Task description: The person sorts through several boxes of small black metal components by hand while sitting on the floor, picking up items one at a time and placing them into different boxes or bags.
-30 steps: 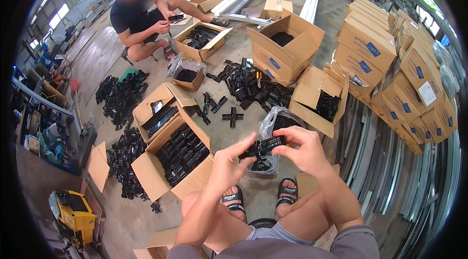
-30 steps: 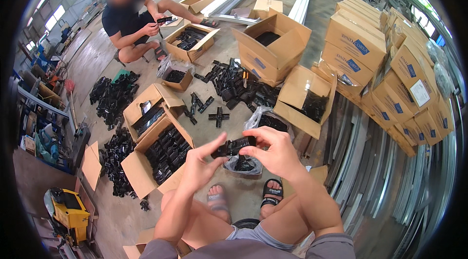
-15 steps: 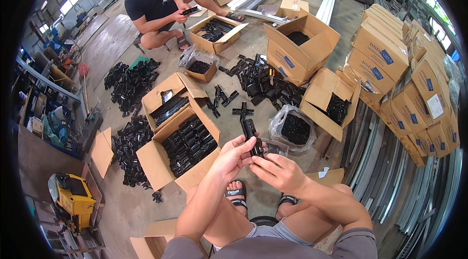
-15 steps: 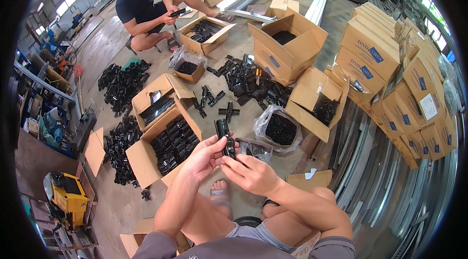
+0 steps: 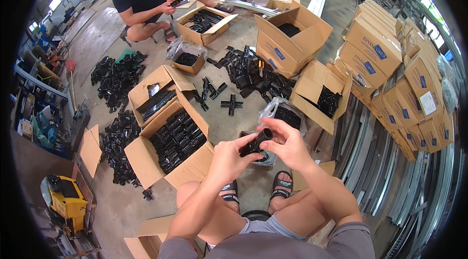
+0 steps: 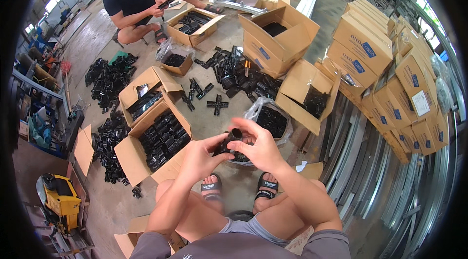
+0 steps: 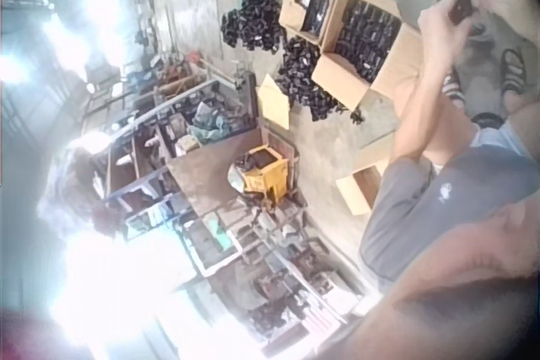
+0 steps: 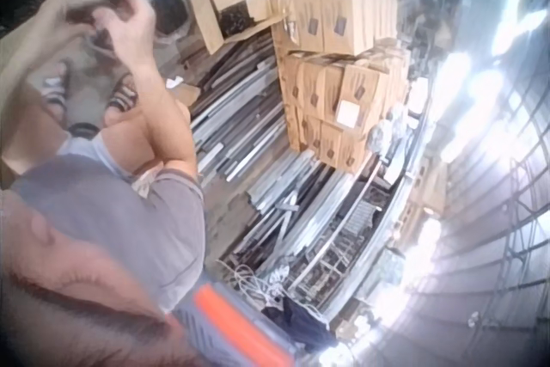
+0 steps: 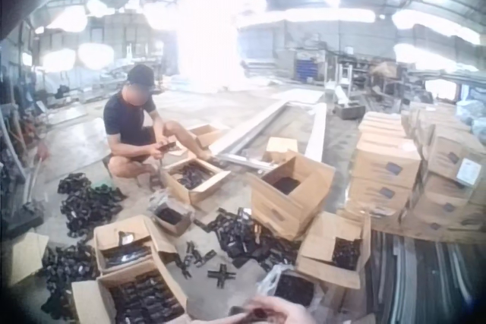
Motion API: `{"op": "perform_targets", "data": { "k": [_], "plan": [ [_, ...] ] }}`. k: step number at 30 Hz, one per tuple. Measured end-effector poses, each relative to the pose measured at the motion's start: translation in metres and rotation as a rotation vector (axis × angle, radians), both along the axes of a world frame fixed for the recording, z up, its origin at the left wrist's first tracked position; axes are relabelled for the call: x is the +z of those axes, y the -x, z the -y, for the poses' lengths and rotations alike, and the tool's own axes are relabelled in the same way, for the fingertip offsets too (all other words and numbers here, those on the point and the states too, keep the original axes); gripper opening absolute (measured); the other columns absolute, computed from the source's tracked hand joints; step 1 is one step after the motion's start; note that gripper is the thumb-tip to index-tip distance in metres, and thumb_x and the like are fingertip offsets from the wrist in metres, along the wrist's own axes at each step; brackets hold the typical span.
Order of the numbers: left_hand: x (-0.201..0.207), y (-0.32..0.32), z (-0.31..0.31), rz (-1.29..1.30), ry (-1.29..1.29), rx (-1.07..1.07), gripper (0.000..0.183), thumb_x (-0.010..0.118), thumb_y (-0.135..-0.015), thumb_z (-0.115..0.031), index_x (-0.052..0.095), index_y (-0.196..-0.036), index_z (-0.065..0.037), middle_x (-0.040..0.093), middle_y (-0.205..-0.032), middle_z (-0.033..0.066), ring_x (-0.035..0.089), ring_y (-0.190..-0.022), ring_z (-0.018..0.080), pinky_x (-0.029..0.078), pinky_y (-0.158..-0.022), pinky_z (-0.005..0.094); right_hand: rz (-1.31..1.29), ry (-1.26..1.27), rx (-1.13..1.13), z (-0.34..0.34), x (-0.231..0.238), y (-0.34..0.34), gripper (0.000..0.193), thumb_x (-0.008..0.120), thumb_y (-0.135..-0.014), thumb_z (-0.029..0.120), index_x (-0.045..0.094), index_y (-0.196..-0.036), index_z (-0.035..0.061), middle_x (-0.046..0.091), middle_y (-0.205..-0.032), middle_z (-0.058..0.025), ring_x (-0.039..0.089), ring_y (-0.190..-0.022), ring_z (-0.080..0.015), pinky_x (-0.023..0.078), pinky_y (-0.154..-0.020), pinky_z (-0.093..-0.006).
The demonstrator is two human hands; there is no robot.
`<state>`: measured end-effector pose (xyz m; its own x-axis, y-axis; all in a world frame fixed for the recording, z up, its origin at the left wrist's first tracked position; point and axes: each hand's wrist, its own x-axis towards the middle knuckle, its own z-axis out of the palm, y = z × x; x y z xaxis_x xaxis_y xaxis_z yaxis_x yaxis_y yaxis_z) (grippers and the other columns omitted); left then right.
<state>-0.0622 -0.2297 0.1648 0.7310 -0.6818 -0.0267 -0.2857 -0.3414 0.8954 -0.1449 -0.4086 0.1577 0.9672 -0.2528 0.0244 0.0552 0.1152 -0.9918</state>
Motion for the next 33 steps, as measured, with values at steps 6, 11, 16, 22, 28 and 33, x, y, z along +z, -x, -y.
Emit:
{"op": "perform_targets", "data": {
  "k": [6,11,16,22,28,33],
  "plan": [
    [0.003,0.003,0.003,0.110,-0.012,-0.061,0.059,0.087,-0.071,-0.025,0.069,-0.126,-0.013,0.071,-0.085,0.0201,0.070,-0.076,0.0365,0.055,-0.070,0.0403,-0.089,-0.026,0.069,0.011,0.001,0.010,0.046,0.075,-0.087,0.000,0.059,-0.130,-0.0076,0.067,-0.121,-0.0140,0.068,-0.099,-0.0154,0.055,-0.086,-0.0278],
    [0.016,0.002,0.005,0.141,-0.136,-0.106,0.063,0.088,-0.069,-0.028,0.068,-0.127,-0.014,0.071,-0.086,0.0193,0.070,-0.078,0.0363,0.055,-0.070,0.0402,-0.119,-0.030,0.037,0.013,-0.001,0.015,0.047,0.074,-0.087,0.000,0.058,-0.131,-0.0068,0.068,-0.119,-0.0129,0.069,-0.096,-0.0146,0.055,-0.085,-0.0270],
    [0.012,-0.003,0.001,0.100,-0.142,-0.145,0.065,0.090,-0.067,-0.027,0.068,-0.126,-0.008,0.073,-0.088,0.0187,0.071,-0.077,0.0301,0.055,-0.072,0.0365,-0.161,0.086,0.025,0.008,0.011,0.018,0.046,0.074,-0.087,0.000,0.060,-0.130,-0.0062,0.070,-0.113,-0.0113,0.069,-0.094,-0.0140,0.055,-0.082,-0.0266],
    [0.014,-0.006,0.002,-0.118,-0.096,-0.210,0.061,0.090,-0.071,-0.014,0.066,-0.126,0.001,0.076,-0.100,0.0121,0.070,-0.088,0.0119,0.056,-0.081,0.0299,-0.129,-0.072,0.007,0.010,0.005,0.019,0.046,0.073,-0.087,-0.002,0.060,-0.131,-0.0062,0.070,-0.115,-0.0124,0.068,-0.094,-0.0136,0.056,-0.085,-0.0266],
    [0.010,-0.007,0.000,-0.393,0.028,-0.205,0.057,0.088,-0.073,-0.005,0.065,-0.125,0.004,0.075,-0.102,0.0066,0.066,-0.092,0.0084,0.056,-0.084,0.0279,-0.112,-0.106,0.014,0.010,0.006,0.019,0.046,0.073,-0.087,-0.003,0.060,-0.131,-0.0060,0.069,-0.118,-0.0139,0.068,-0.097,-0.0137,0.056,-0.087,-0.0272],
    [0.013,-0.006,-0.001,-0.339,-0.041,-0.218,0.058,0.087,-0.074,-0.006,0.065,-0.126,0.004,0.075,-0.101,0.0063,0.066,-0.089,0.0082,0.057,-0.081,0.0275,-0.121,-0.115,-0.007,0.006,0.010,0.019,0.045,0.075,-0.086,-0.002,0.061,-0.129,-0.0060,0.070,-0.116,-0.0138,0.068,-0.097,-0.0138,0.056,-0.087,-0.0274]
  ]
}}
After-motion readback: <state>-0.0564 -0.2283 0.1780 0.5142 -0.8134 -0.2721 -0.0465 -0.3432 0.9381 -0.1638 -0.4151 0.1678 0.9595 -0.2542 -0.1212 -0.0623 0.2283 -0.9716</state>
